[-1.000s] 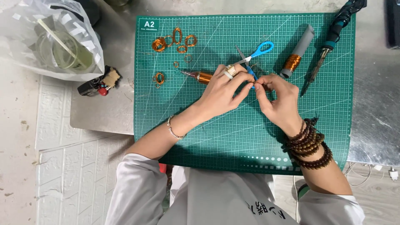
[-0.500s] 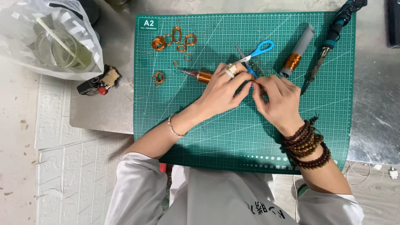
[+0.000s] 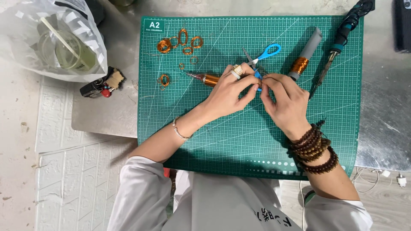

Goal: Assembling small copper components and twisting thin wires on a cutting mat using scissors

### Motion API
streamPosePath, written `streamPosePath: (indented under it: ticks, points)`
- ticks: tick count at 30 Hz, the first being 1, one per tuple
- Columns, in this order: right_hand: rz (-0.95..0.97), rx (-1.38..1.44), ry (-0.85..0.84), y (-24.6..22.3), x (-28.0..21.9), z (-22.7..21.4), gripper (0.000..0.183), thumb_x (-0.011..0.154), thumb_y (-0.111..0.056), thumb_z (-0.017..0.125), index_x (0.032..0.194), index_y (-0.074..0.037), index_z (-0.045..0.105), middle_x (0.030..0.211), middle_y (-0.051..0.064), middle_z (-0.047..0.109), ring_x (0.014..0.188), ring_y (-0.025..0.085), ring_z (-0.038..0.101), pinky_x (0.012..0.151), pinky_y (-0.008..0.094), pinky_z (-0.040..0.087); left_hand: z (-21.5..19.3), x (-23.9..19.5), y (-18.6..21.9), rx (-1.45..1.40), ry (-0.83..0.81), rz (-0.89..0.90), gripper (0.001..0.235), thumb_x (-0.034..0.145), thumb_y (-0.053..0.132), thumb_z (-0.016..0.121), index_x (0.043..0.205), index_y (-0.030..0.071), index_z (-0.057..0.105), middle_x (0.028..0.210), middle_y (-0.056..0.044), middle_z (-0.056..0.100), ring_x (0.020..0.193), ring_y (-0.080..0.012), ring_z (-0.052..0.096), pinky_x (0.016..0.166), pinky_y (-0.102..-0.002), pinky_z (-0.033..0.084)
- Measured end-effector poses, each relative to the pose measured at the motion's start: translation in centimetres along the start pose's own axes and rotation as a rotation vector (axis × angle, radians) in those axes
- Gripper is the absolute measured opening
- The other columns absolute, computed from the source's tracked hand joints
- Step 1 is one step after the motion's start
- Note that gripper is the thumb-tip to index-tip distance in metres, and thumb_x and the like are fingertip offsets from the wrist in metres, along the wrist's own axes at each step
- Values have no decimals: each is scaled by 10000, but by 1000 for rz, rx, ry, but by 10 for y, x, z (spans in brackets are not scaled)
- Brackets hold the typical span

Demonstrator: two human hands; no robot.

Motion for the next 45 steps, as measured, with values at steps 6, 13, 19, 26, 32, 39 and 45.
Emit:
streamPosePath:
  ticks: [6, 13, 19, 26, 32, 39, 45]
  points:
    - [211, 370, -51, 11, -1, 5, 46, 923, 53, 566, 916, 51, 612, 883, 177, 632, 642, 291, 611, 529, 336, 491, -4, 1, 2, 22, 22, -19, 52, 834, 105, 572, 810, 99, 618, 838, -1, 493, 702, -158, 523, 696, -315, 360]
    - [305, 520, -30, 22, -6, 7, 49, 909, 71, 606, 899, 51, 650, 823, 168, 642, 634, 274, 618, 554, 321, 497, -5, 2, 1, 56, 53, -25, 40, 812, 126, 600, 796, 109, 632, 830, 15, 478, 701, -133, 492, 707, -321, 347]
    - [346, 530, -25, 23, -5, 4, 49, 888, 71, 660, 865, 29, 670, 790, 142, 653, 624, 250, 629, 554, 314, 504, -5, 0, 0, 129, 87, -26, 32, 800, 148, 649, 801, 117, 657, 819, 35, 474, 689, -114, 487, 722, -322, 343]
    - [451, 696, -27, 25, -3, 7, 51, 871, 138, 627, 887, 95, 650, 761, 198, 636, 659, 296, 656, 597, 375, 537, -6, 3, -5, -13, 58, -130, 65, 810, 77, 625, 858, 108, 658, 868, 14, 485, 758, -139, 498, 748, -337, 344]
    - [520, 764, -42, 29, -12, 13, 64, 892, 150, 610, 930, 110, 642, 764, 203, 638, 668, 282, 661, 601, 368, 546, -4, 0, -6, -62, 15, -174, 71, 849, 83, 608, 903, 110, 644, 904, 3, 470, 810, -157, 495, 752, -343, 325]
    - [507, 802, -45, 29, -11, 14, 56, 902, 188, 582, 939, 157, 611, 755, 241, 623, 657, 307, 655, 581, 387, 549, 1, -5, -15, -117, -2, -187, 137, 858, 57, 613, 988, 102, 606, 937, -18, 484, 873, -183, 537, 764, -349, 356]
    - [622, 829, -120, 27, -12, 13, 99, 972, 3, 582, 1009, 95, 576, 874, 184, 635, 729, 234, 657, 700, 298, 590, -5, -3, -1, 80, 4, -130, 72, 855, 98, 664, 926, 111, 662, 1049, -27, 493, 874, -184, 513, 795, -365, 351]
Point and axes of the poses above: each hand's wrist, its own x-axis towards the middle knuckle, its own z-axis out of the palm, y = z × x, the point moved 6 cm from there along x, towards the middle knuckle
